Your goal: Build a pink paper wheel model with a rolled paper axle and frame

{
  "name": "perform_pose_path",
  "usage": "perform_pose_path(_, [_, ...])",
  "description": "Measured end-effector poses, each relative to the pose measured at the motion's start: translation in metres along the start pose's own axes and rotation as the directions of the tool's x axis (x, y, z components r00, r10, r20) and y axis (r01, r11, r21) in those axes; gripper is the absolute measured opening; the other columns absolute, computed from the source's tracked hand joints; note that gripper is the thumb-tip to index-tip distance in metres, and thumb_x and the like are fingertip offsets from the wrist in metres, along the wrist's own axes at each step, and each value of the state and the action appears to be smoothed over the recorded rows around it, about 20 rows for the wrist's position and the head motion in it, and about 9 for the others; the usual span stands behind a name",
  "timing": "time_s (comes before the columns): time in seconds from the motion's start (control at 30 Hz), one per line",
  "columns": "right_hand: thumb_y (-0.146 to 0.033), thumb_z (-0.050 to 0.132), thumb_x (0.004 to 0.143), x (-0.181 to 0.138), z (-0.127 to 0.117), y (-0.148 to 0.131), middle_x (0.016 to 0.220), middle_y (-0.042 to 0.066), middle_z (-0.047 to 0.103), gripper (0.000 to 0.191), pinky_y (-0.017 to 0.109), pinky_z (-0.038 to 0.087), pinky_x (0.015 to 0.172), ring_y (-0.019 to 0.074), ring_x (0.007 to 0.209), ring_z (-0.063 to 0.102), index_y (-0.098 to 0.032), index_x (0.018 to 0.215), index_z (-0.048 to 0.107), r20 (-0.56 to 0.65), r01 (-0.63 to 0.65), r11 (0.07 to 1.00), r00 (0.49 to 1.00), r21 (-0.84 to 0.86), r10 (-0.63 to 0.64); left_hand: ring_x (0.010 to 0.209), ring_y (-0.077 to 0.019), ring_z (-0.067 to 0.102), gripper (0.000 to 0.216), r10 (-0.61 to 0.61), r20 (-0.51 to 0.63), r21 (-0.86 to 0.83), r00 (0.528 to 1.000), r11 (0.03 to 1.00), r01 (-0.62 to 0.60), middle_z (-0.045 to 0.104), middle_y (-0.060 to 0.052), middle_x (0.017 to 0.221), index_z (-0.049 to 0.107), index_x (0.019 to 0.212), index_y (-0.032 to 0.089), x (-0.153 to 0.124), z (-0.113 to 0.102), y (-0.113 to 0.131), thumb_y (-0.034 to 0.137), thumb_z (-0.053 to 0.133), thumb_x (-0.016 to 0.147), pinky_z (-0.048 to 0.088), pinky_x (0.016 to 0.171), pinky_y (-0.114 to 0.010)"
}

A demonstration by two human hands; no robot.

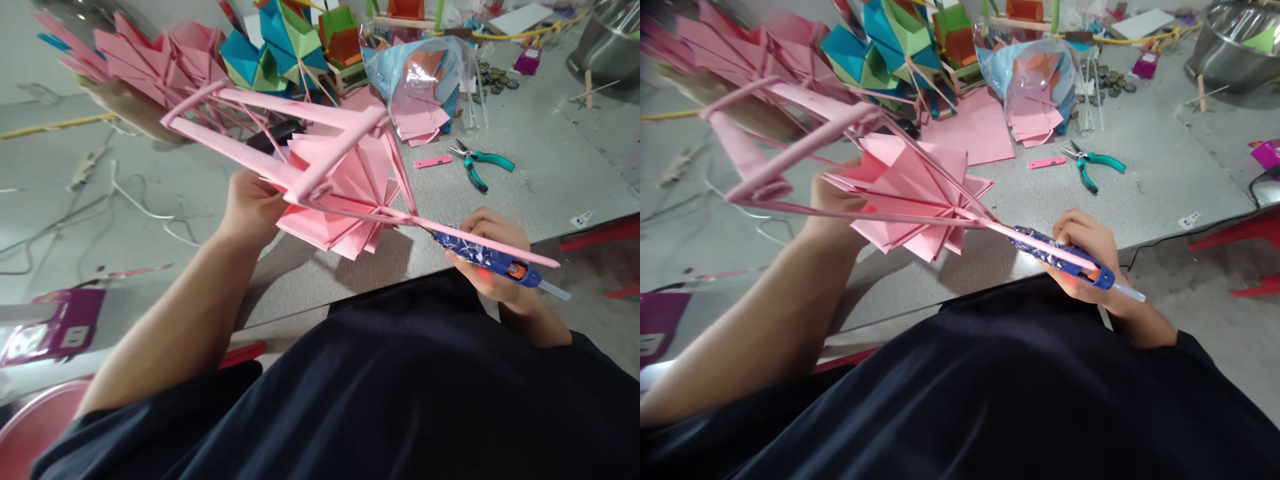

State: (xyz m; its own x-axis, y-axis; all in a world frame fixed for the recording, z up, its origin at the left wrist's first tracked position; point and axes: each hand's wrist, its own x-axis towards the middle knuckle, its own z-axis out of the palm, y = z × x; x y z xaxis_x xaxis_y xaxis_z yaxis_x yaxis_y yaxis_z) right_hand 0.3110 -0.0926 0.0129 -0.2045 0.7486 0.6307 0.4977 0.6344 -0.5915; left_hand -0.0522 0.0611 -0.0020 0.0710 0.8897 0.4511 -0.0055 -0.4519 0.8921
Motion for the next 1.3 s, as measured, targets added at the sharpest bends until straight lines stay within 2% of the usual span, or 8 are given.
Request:
perform_pose_path(0.17, [-0.021, 0.087, 0.096, -0.001, 0.002, 0.002, 0.086, 0.000, 0.067, 0.038, 0.038, 0.052, 0.061, 0.0200, 0.069, 0.062, -0.029, 0.082, 0.052, -0.014, -0.001, 1.000, 1.000, -0.005, 0.001, 0.074, -0.0165, 0.075, 0.041, 0.026, -0.018, -0.009, 0.999, 1.000, -0.026, 0.066, 0.003, 0.066, 0.074, 0.064, 0.018, -0.001, 0.002, -0.001, 0.032, 0.112, 0.062, 0.067, 0.064, -0.026])
perform_pose_path(0.37, [-0.016, 0.086, 0.092, -0.001, 0.003, 0.004, 0.084, -0.001, 0.065, 0.041, 0.037, 0.049, 0.059, 0.0196, 0.066, 0.060, -0.028, 0.079, 0.050, -0.014, 0.004, 1.000, 1.000, 0.000, -0.004, 0.083, -0.0209, 0.079, 0.029, 0.034, -0.018, -0.009, 0.999, 0.999, -0.034, 0.073, 0.000, 0.071, 0.085, 0.077, 0.017, 0.000, -0.002, -0.007, 0.030, 0.108, 0.065, 0.070, 0.067, -0.028])
perform_pose_path(0.53, [-0.020, 0.084, 0.097, -0.001, 0.003, 0.004, 0.082, 0.000, 0.065, 0.040, 0.037, 0.048, 0.057, 0.0198, 0.065, 0.059, -0.029, 0.079, 0.050, -0.007, 0.005, 1.000, 1.000, -0.014, -0.005, 0.120, -0.0350, 0.083, 0.028, 0.056, -0.080, -0.024, 0.995, 0.998, -0.058, 0.075, -0.001, 0.083, 0.081, 0.078, 0.016, 0.001, -0.006, -0.015, 0.027, 0.104, 0.067, 0.076, 0.099, -0.050])
perform_pose_path(0.6, [-0.022, 0.085, 0.097, -0.002, 0.003, 0.003, 0.081, -0.001, 0.063, 0.041, 0.037, 0.048, 0.058, 0.0186, 0.064, 0.059, -0.028, 0.079, 0.049, -0.009, -0.004, 1.000, 1.000, -0.018, 0.004, 0.124, -0.0365, 0.082, 0.030, 0.041, -0.088, -0.036, 0.995, 0.998, -0.044, 0.076, -0.002, 0.087, 0.080, 0.080, 0.016, 0.001, -0.007, -0.015, 0.027, 0.104, 0.066, 0.075, 0.102, -0.052])
perform_pose_path(0.77, [-0.022, 0.085, 0.099, -0.001, 0.003, 0.003, 0.081, -0.001, 0.063, 0.042, 0.038, 0.047, 0.058, 0.0193, 0.065, 0.057, -0.028, 0.079, 0.048, -0.007, -0.001, 1.000, 1.000, -0.015, 0.001, 0.105, -0.0309, 0.083, 0.039, 0.028, -0.067, -0.020, 0.997, 0.999, -0.029, 0.074, -0.002, 0.077, 0.076, 0.072, 0.016, 0.000, -0.004, -0.011, 0.026, 0.112, 0.060, 0.076, 0.093, -0.045])
perform_pose_path(0.93, [-0.015, 0.085, 0.094, -0.001, 0.002, 0.004, 0.082, -0.001, 0.063, 0.042, 0.036, 0.046, 0.059, 0.0191, 0.065, 0.057, -0.028, 0.079, 0.048, -0.003, 0.007, 1.000, 1.000, -0.006, -0.007, 0.079, -0.0172, 0.075, 0.038, 0.030, -0.075, -0.030, 0.997, 0.999, -0.033, 0.073, 0.001, 0.074, 0.079, 0.072, 0.016, 0.002, -0.005, -0.008, 0.030, 0.113, 0.059, 0.072, 0.079, -0.032])
perform_pose_path(1.1, [-0.015, 0.086, 0.093, -0.001, 0.001, 0.004, 0.082, 0.000, 0.065, 0.042, 0.037, 0.047, 0.058, 0.0193, 0.065, 0.058, -0.028, 0.078, 0.049, -0.007, 0.009, 1.000, 1.000, -0.023, -0.010, 0.084, -0.0218, 0.079, 0.040, 0.001, -0.017, 0.006, 1.000, 1.000, -0.001, 0.073, 0.001, 0.069, 0.078, 0.071, 0.017, 0.003, -0.006, -0.004, 0.026, 0.115, 0.059, 0.073, 0.077, -0.034])
perform_pose_path(1.3, [-0.014, 0.085, 0.093, -0.001, -0.001, 0.003, 0.084, 0.000, 0.070, 0.035, 0.038, 0.053, 0.060, 0.0209, 0.068, 0.063, -0.029, 0.083, 0.054, -0.009, 0.037, 0.996, 0.999, -0.081, -0.038, 0.075, -0.0158, 0.077, 0.048, 0.031, -0.048, -0.066, 0.998, 0.997, -0.034, 0.064, 0.006, 0.065, 0.074, 0.065, 0.015, 0.004, -0.006, -0.006, 0.028, 0.119, 0.053, 0.070, 0.070, -0.027])
